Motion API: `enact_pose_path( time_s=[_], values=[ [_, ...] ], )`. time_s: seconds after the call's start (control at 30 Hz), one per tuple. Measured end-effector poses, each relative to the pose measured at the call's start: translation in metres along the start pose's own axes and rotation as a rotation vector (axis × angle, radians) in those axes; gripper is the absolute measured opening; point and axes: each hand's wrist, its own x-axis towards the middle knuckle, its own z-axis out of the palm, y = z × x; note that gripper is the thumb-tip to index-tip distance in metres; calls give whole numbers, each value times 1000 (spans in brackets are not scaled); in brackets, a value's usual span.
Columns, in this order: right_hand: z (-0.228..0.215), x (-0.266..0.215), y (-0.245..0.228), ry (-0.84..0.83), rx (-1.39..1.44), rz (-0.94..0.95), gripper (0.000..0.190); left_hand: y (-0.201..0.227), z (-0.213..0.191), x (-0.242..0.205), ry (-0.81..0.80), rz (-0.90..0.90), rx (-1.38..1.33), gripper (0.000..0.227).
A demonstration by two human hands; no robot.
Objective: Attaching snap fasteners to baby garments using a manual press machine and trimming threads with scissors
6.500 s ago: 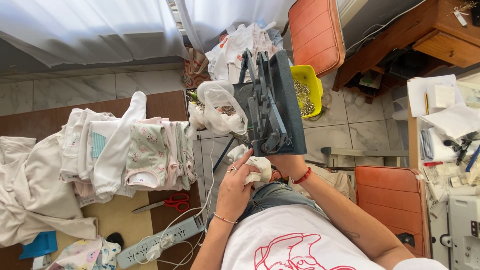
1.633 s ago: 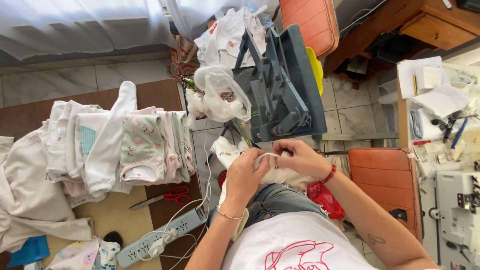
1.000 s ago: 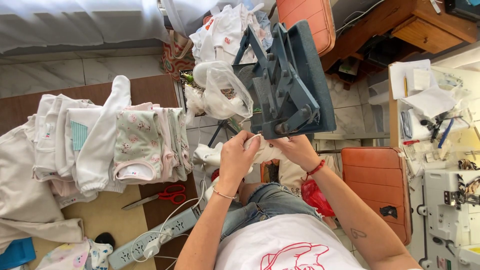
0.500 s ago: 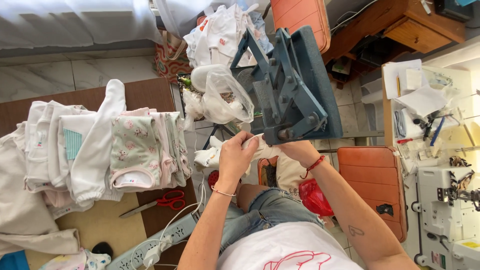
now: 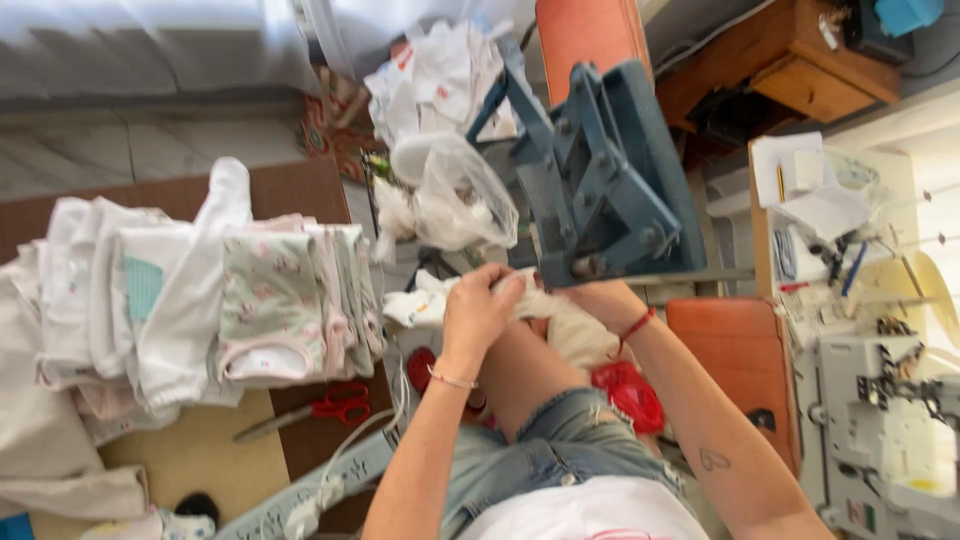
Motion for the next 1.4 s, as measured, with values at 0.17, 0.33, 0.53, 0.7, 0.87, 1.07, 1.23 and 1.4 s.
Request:
enact_pose_path(
  time_s=[0.17,0.33,0.53,0.7,0.87,1.07,1.23,1.4],
  values=[
    [8,-7,-28,67,33,67,32,3,-4,5,11,-40,42,23],
    [-27,34,67,138,8,150,38,-12,3,2,-2,-64,58,25],
    [-101,100,167,-838,-973,-660,99,6,-9,3,-30,-143,69,24],
    [-71,64,107,-561,-651,-451,63,10,-10,5,-80,-179,73,25],
    [-26,27,24,-250,-409,-367,37,3,-4,8,-84,-124,112,27],
    [-8,-24,-29,-79,-248,-214,14,10,-10,-12,-96,-8,73,29],
    [-5,-75,-67,-162,-129,18,39,12,-6,-38,-167,37,-83,24],
    [-2,-110,-90,-298,-201,-503,24,18,4,-59,-206,103,-183,18]
  ],
)
